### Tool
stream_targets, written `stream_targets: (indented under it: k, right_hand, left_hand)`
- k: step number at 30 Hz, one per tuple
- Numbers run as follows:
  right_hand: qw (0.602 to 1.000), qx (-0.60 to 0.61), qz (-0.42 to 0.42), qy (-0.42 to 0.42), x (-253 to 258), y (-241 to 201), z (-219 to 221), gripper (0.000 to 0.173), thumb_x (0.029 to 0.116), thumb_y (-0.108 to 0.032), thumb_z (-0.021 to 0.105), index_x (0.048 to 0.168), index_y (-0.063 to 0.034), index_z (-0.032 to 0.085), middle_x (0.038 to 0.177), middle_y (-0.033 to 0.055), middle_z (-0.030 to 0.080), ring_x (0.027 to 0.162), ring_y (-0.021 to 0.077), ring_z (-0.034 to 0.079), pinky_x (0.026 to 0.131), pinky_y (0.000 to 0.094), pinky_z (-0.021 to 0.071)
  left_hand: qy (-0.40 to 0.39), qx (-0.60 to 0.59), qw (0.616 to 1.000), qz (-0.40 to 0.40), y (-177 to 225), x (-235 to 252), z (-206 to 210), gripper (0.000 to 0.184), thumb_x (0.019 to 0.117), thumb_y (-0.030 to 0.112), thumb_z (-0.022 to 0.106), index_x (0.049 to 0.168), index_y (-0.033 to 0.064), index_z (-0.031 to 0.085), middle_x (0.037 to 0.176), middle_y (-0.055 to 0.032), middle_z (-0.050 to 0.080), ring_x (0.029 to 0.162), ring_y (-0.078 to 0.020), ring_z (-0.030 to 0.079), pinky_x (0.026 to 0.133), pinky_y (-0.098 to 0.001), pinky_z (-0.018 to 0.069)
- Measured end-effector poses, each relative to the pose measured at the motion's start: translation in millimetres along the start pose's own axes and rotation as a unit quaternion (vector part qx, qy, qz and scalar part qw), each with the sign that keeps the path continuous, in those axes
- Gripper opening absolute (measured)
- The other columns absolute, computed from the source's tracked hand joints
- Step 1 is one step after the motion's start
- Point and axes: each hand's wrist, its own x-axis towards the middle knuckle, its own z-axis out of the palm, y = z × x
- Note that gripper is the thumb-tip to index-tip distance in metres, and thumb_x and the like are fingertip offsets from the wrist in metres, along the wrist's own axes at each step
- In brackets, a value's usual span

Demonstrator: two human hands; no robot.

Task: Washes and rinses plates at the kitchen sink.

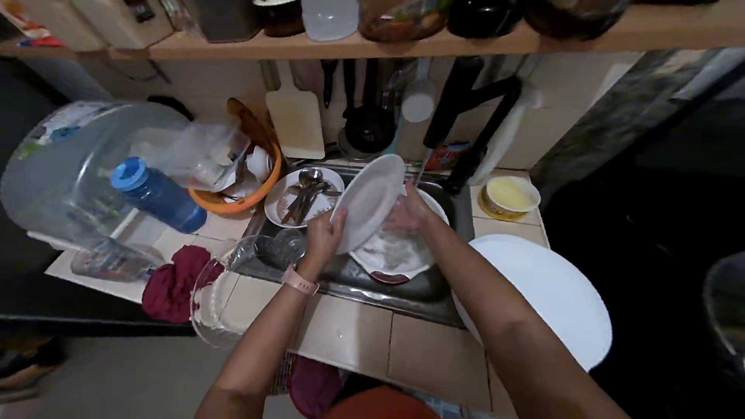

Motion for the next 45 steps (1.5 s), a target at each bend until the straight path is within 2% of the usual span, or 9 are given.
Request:
stream_targets:
  k: [3,7,13,16,18,22,24,37,45]
  right_hand:
    - [0.992,0.125,0.003,-0.026,-1.6,-24.8,-10.0,0.087,0.1001,-0.074,0.011,0.154,-0.0091,0.032,0.146,0.0276,0.046,0.126,0.0458,0.054,0.096,0.0657,0.0486]
    - [0.990,0.119,-0.066,0.022,-28.9,-43.9,-21.9,0.026,0.1037,-0.015,0.035,0.089,-0.0098,0.055,0.068,0.0019,0.064,0.058,0.0098,0.064,0.053,0.0251,0.0547]
    - [0.996,0.048,-0.068,0.033,-43.4,-48.3,-58.9,0.033,0.1116,-0.027,0.032,0.117,-0.0078,0.058,0.088,0.0054,0.070,0.075,0.0130,0.071,0.066,0.0299,0.0607]
    - [0.982,0.101,-0.141,0.080,-46.2,-35.1,-68.0,0.029,0.1102,-0.025,0.039,0.127,-0.0066,0.055,0.096,0.0086,0.070,0.082,0.0164,0.071,0.071,0.0348,0.0613]
    - [0.971,0.118,-0.182,0.099,-46.3,-25.8,-72.6,0.028,0.1101,-0.021,0.040,0.129,-0.0056,0.053,0.098,0.0090,0.069,0.083,0.0165,0.070,0.073,0.0357,0.0609]
    - [0.964,0.137,-0.201,0.111,-45.4,-11.9,-79.5,0.026,0.1104,-0.020,0.038,0.128,-0.0069,0.052,0.097,0.0079,0.070,0.083,0.0158,0.071,0.072,0.0352,0.0616]
    - [0.968,0.109,-0.205,0.098,-43.6,-5.4,-85.0,0.028,0.1104,-0.019,0.038,0.131,-0.0060,0.051,0.099,0.0083,0.069,0.084,0.0163,0.071,0.075,0.0367,0.0616]
    - [0.963,-0.069,-0.223,0.134,-71.6,8.4,-63.3,0.027,0.1108,-0.017,0.043,0.125,0.0001,0.058,0.093,0.0064,0.066,0.078,0.0095,0.065,0.073,0.0305,0.0583]
    - [0.953,-0.031,-0.232,0.194,-103.2,20.6,-37.7,0.033,0.1126,-0.022,0.039,0.129,0.0002,0.056,0.101,0.0122,0.065,0.084,0.0146,0.065,0.077,0.0353,0.0568]
  left_hand:
    - [0.033,0.060,0.974,0.217,-13.5,-13.8,11.4,0.026,0.0977,0.005,0.060,0.115,-0.0099,0.072,0.094,-0.0239,0.075,0.082,-0.0370,0.075,0.079,-0.0512,0.0603]
    - [0.033,0.098,0.920,0.377,-35.4,-26.8,32.5,0.034,0.0823,-0.006,0.066,0.116,-0.0118,0.071,0.112,-0.0269,0.073,0.100,-0.0410,0.074,0.087,-0.0480,0.0607]
    - [-0.060,0.083,0.912,0.396,-64.8,-6.8,50.5,0.047,0.0833,-0.016,0.060,0.125,0.0027,0.073,0.129,-0.0226,0.069,0.123,-0.0461,0.063,0.108,-0.0620,0.0456]
    - [-0.145,0.076,0.964,0.210,-57.3,3.0,52.6,0.060,0.0860,-0.018,0.056,0.143,0.0007,0.058,0.154,-0.0314,0.043,0.147,-0.0523,0.032,0.121,-0.0665,0.0221]
    - [-0.096,-0.029,0.994,0.037,-52.6,7.7,58.6,0.059,0.0947,-0.014,0.045,0.153,-0.0082,0.038,0.161,-0.0319,0.030,0.151,-0.0419,0.032,0.124,-0.0500,0.0286]
    - [0.001,-0.327,0.886,-0.327,-21.9,23.7,65.7,0.039,0.1141,0.023,0.032,0.133,-0.0052,0.051,0.104,-0.0152,0.062,0.081,-0.0162,0.063,0.073,-0.0292,0.0550]
    - [-0.052,-0.403,0.815,-0.413,-17.3,31.7,64.0,0.045,0.1137,0.034,0.031,0.126,-0.0043,0.052,0.094,-0.0155,0.061,0.075,-0.0197,0.064,0.069,-0.0339,0.0571]
    - [-0.104,-0.419,0.788,-0.439,-37.0,46.8,101.6,0.051,0.1133,0.040,0.029,0.138,-0.0017,0.045,0.118,-0.0208,0.059,0.098,-0.0261,0.062,0.085,-0.0404,0.0540]
    - [-0.204,-0.197,0.912,-0.297,-7.6,54.4,108.3,0.065,0.1131,0.044,0.025,0.148,-0.0084,0.040,0.143,-0.0326,0.049,0.127,-0.0403,0.053,0.106,-0.0514,0.0436]
